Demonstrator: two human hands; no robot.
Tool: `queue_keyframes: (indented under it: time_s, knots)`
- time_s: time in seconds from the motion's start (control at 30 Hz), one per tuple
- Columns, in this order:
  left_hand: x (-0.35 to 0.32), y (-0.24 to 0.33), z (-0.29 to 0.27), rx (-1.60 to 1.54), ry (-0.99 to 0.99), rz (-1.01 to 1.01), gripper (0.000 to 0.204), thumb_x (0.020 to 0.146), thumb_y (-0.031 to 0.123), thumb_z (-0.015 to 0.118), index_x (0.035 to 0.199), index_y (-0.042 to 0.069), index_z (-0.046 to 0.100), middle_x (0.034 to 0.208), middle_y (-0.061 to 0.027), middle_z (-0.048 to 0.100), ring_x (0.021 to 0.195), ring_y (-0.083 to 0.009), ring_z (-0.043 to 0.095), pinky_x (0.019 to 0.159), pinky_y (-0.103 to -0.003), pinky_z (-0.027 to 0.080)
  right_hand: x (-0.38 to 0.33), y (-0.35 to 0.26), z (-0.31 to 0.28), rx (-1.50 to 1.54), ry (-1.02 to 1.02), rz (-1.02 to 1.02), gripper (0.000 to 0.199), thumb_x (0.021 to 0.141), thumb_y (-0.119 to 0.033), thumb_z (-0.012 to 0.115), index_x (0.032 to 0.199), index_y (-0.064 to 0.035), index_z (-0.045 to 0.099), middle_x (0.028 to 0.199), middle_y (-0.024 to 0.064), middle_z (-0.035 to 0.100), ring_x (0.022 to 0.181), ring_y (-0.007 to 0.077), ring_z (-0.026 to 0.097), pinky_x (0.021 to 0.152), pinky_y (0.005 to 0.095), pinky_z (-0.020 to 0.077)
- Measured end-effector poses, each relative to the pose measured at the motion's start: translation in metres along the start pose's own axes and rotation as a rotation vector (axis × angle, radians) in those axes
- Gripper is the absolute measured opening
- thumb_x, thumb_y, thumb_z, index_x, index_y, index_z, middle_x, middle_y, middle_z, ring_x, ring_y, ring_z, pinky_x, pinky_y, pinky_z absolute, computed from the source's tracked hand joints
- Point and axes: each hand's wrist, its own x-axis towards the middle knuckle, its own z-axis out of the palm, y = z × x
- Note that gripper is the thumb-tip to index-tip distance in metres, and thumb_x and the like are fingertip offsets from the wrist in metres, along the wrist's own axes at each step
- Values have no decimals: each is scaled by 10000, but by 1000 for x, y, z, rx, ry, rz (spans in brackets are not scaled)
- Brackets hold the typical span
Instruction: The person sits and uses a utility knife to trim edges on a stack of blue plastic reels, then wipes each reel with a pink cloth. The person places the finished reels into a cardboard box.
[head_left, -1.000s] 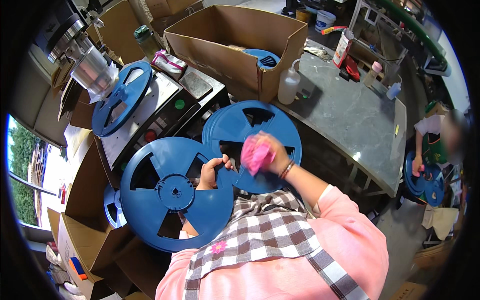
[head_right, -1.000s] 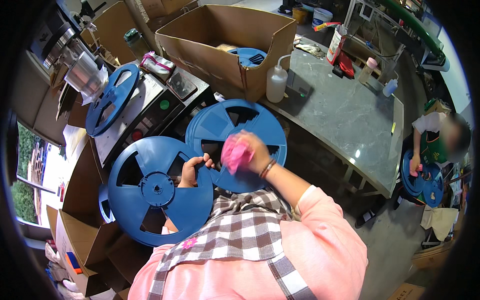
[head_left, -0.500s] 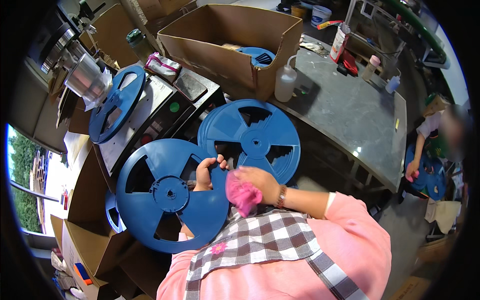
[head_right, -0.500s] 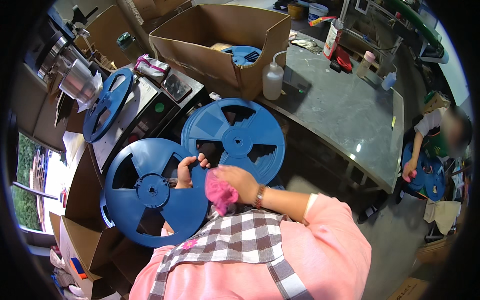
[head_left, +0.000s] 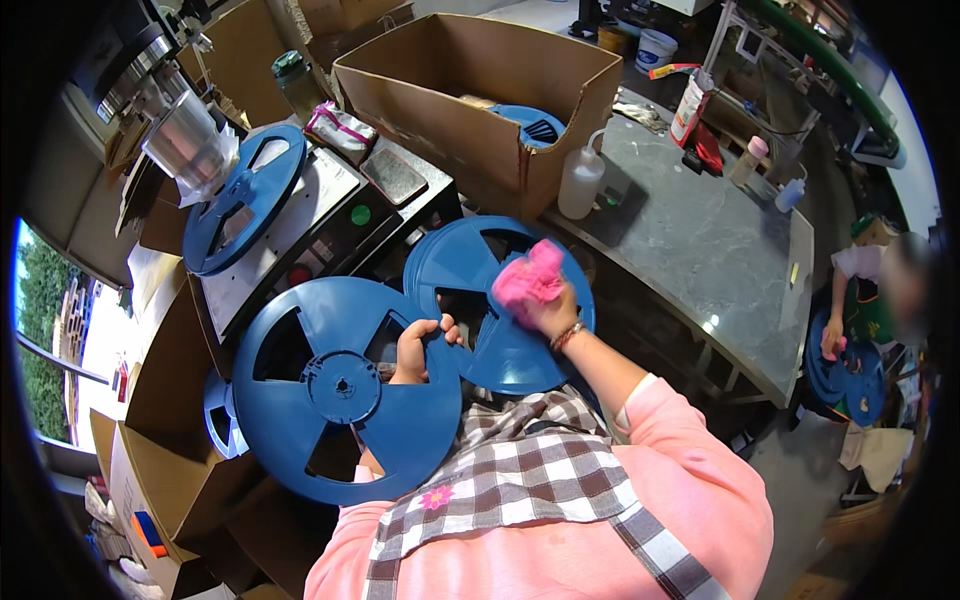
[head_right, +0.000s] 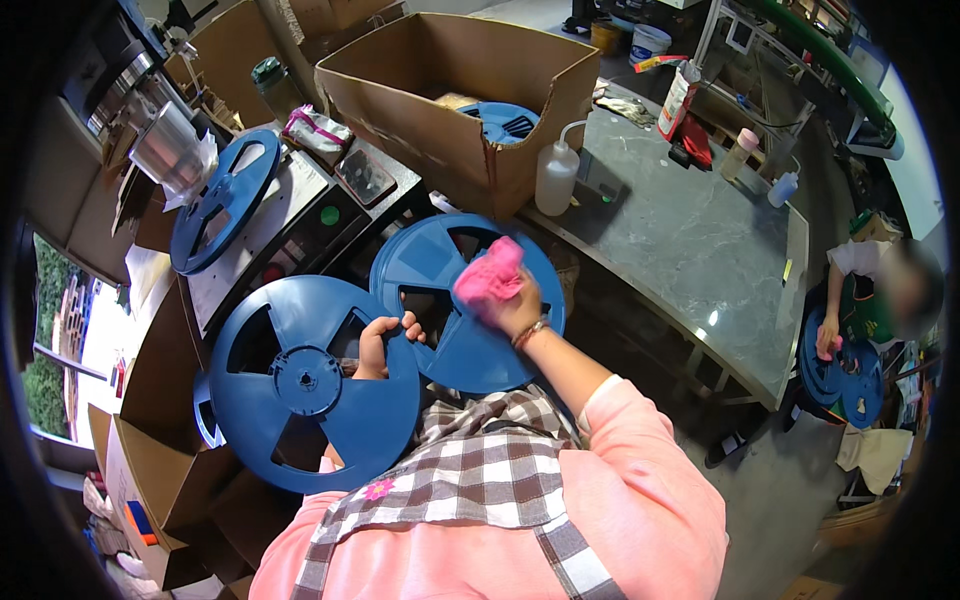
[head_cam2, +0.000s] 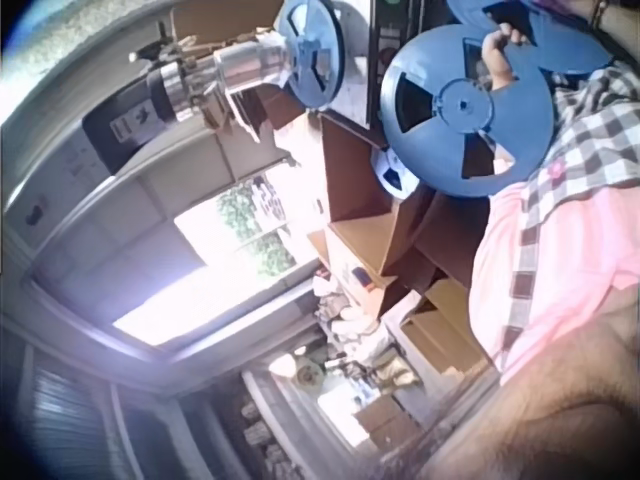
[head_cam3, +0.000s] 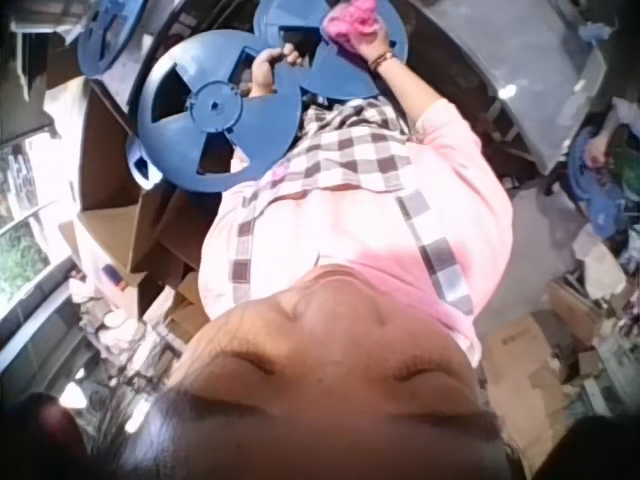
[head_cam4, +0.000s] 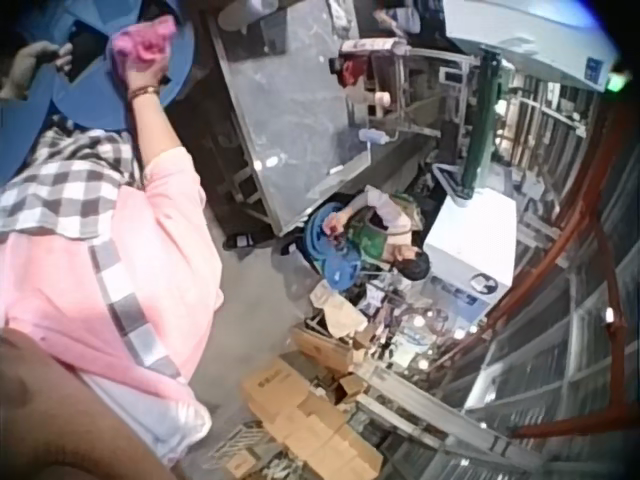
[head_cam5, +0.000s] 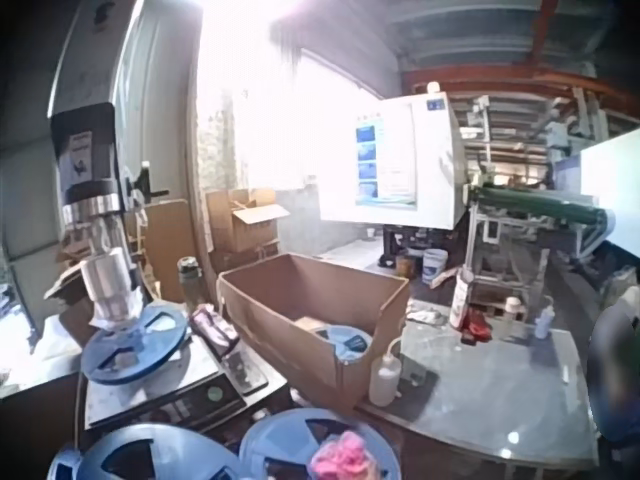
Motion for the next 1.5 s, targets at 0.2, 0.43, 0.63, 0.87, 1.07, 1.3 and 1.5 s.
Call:
queue_keyframes:
  time_s: [0.2, 0.43, 0.63, 0.87, 1.07, 1.3, 1.5]
  knots:
    - [2, 2, -20, 48, -87, -157, 350, 829, 153, 417, 1169, 105, 479, 839, -65, 504, 796, -204, 513, 827, -354, 436, -56, -44, -19, 20, -331, -601, 186, 766, -133, 709, 944, -96, 673, 1088, 90, 680, 1083, 270, 632, 951, 381, 491]
    - [0, 0, 13, 11, -78, -13, 517, 772, 102, 428, 1288, 145, 424, 822, -84, 490, 752, -218, 515, 815, -397, 457, 85, 83, -42, -37, 291, 334, 378, 847, -109, 578, 1219, -75, 629, 1263, 133, 615, 1160, 210, 588, 960, 298, 453]
    - [-5, 2, 9, 9, -144, -14, 344, 756, 109, 438, 1086, 49, 511, 808, -89, 514, 747, -218, 515, 798, -369, 460, 124, -60, 90, -161, -42, 47, 577, 674, -391, 775, 1155, -105, 636, 1077, 183, 667, 977, 324, 656, 810, 393, 522]
    - [-15, 2, 6, 139, 56, -53, 168, 756, 156, 439, 825, 18, 504, 769, -89, 512, 750, -211, 515, 793, -350, 450, 36, -56, 36, 19, -465, -536, 545, 709, -264, 791, 1193, -104, 598, 1222, 121, 610, 1133, 280, 586, 997, 338, 453]
    - [-5, 0, 15, 113, -51, -8, 181, 733, 212, 457, 807, 50, 487, 731, -95, 514, 766, -216, 509, 805, -355, 443, 8, 48, -21, -115, 160, 179, 438, 777, -333, 728, 1121, -85, 623, 1067, 190, 663, 966, 329, 656, 816, 378, 528]
    - [-7, 0, -5, 102, -122, -111, 245, 736, 244, 463, 880, 53, 517, 782, -92, 527, 824, -241, 505, 847, -375, 428, 61, -57, 70, -17, -265, -550, 370, 735, -199, 746, 1072, -95, 632, 1033, 134, 674, 947, 308, 655, 806, 345, 527]
    - [-12, -2, 2, -8, -71, 9, 373, 777, 134, 449, 1149, 113, 456, 846, -81, 516, 800, -211, 527, 855, -387, 452, 148, 3, 47, -205, 142, -86, 324, 789, -264, 686, 1080, -127, 655, 991, 170, 686, 957, 362, 650, 824, 411, 515]
